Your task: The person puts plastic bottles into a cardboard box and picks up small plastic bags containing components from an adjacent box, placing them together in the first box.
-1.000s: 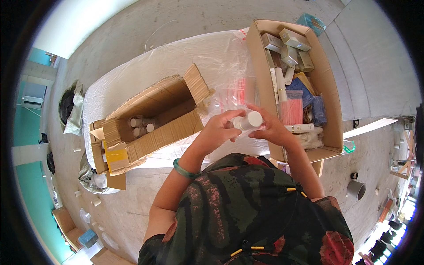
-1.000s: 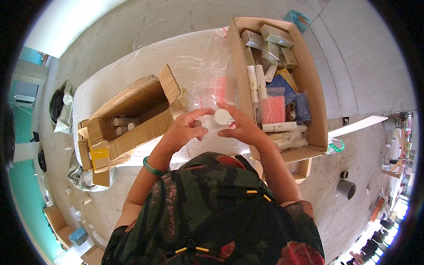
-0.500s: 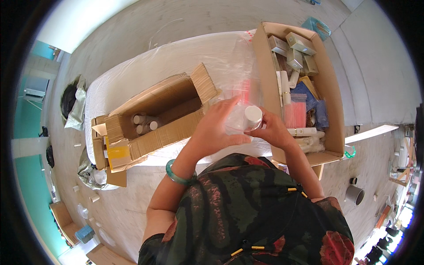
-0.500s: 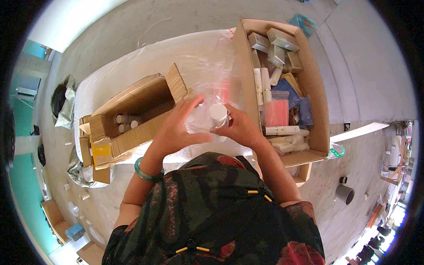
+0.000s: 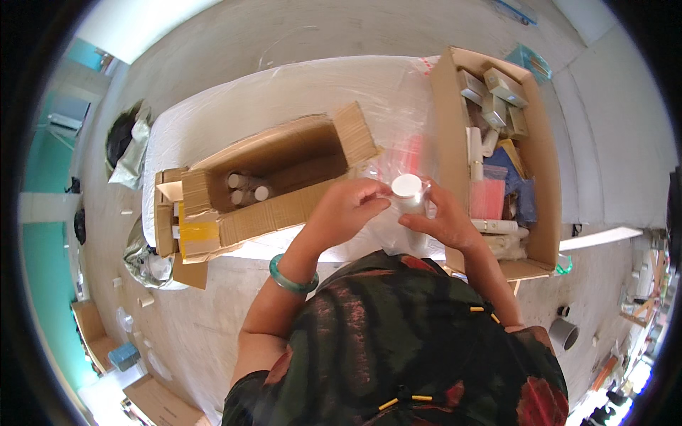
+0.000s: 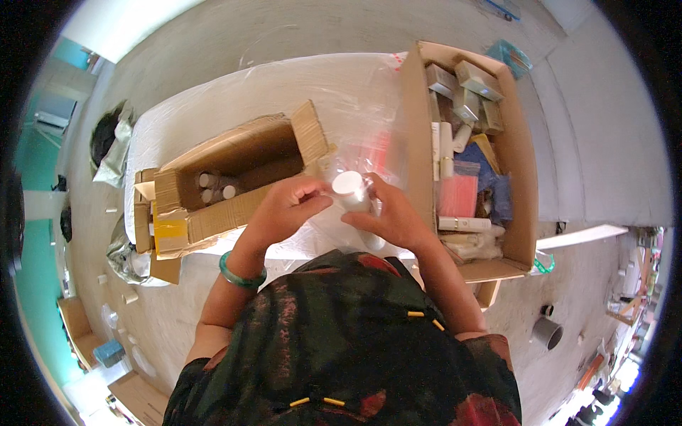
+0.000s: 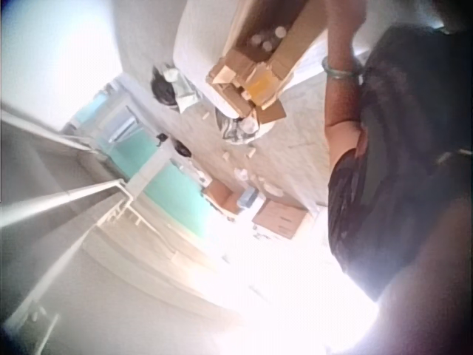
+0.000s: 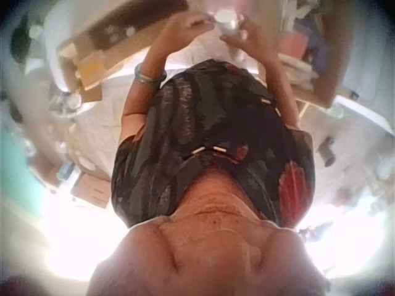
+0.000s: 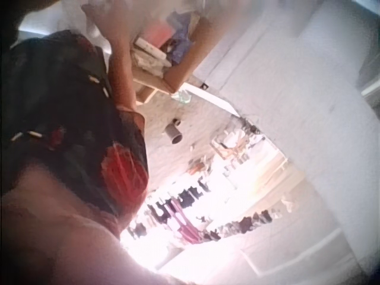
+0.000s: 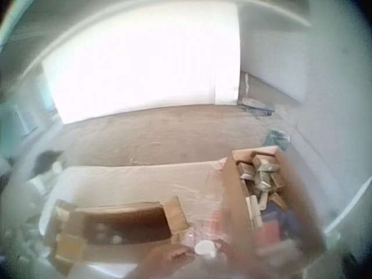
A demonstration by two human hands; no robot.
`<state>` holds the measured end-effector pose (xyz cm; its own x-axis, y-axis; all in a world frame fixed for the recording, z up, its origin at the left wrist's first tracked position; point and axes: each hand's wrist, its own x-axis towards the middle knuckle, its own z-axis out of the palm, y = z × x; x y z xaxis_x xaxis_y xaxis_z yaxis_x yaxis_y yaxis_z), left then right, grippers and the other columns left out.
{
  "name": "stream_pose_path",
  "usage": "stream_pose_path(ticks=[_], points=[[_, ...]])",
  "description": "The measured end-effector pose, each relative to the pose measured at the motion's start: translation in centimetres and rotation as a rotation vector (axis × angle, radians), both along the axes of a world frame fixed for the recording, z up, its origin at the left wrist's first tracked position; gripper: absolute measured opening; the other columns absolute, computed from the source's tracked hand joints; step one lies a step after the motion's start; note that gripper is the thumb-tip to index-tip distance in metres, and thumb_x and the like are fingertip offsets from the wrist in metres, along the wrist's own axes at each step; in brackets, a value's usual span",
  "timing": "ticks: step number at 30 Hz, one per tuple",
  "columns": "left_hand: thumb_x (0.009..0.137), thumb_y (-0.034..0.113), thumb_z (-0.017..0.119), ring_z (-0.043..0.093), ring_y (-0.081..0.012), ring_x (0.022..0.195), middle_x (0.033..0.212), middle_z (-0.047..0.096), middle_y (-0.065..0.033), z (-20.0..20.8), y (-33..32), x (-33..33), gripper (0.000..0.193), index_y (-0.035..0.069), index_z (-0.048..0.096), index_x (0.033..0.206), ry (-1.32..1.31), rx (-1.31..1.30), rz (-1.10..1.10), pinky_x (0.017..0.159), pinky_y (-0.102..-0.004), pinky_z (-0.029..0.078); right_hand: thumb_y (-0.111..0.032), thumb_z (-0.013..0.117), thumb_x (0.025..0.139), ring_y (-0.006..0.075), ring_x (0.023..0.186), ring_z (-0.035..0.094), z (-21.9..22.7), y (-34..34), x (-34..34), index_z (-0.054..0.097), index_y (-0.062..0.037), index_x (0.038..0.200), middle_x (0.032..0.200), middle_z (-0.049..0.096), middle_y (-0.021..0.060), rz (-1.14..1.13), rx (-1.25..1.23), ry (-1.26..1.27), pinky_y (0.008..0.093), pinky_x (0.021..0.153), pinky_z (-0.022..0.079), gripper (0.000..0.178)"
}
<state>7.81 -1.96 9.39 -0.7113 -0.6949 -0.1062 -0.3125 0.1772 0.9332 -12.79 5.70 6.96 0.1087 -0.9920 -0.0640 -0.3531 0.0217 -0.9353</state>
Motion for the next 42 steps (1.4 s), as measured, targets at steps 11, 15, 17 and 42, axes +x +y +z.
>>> stream_pose_path(ticks=[11,15,17,42], points=[[0.069,0.016,0.078,0.058,-0.028,0.092,0.105,0.054,-0.0138,5.0,1.3,2.4,0.064,0.004,0.049,0.125,0.046,-0.204,0.011,0.082,-0.0338,0.048,-0.018,0.079,0.068,0.0218,0.097,0.058,4.0,-1.0,2.8,0.051,-0.0042,0.12,0.104,0.061,0.0109,0.118,-0.022,-0.009,0.0345,0.086,0.044,0.061],[0.068,0.017,0.078,0.059,-0.0268,0.09,0.1,0.056,-0.0121,6.6,0.1,3.9,0.053,0.005,0.055,0.114,0.021,-0.263,0.032,0.077,-0.0328,0.049,-0.019,0.079,0.068,0.0269,0.096,0.059,6.0,-2.1,4.7,0.051,-0.0045,0.12,0.105,0.06,0.0122,0.16,-0.164,0.112,0.0355,0.083,0.045,0.061],[0.066,0.017,0.079,0.059,-0.0266,0.088,0.096,0.057,-0.0112,8.2,-0.5,4.8,0.049,0.006,0.057,0.109,0.034,-0.339,0.054,0.074,-0.0317,0.049,-0.019,0.079,0.068,0.0275,0.098,0.058,7.2,-3.0,5.5,0.051,-0.005,0.122,0.109,0.058,0.013,0.173,-0.197,0.133,0.0354,0.085,0.045,0.062],[0.07,0.024,0.068,0.061,-0.0373,0.085,0.093,0.062,-0.0214,-6.3,-11.8,19.3,0.035,-0.001,0.057,0.093,-0.512,-0.494,0.751,0.075,-0.0424,0.049,-0.008,0.066,0.08,0.0246,0.094,0.06,1.9,-1.7,5.6,0.052,-0.005,0.121,0.107,0.059,0.0141,-0.115,-0.138,0.291,0.0338,0.083,0.048,0.044]])
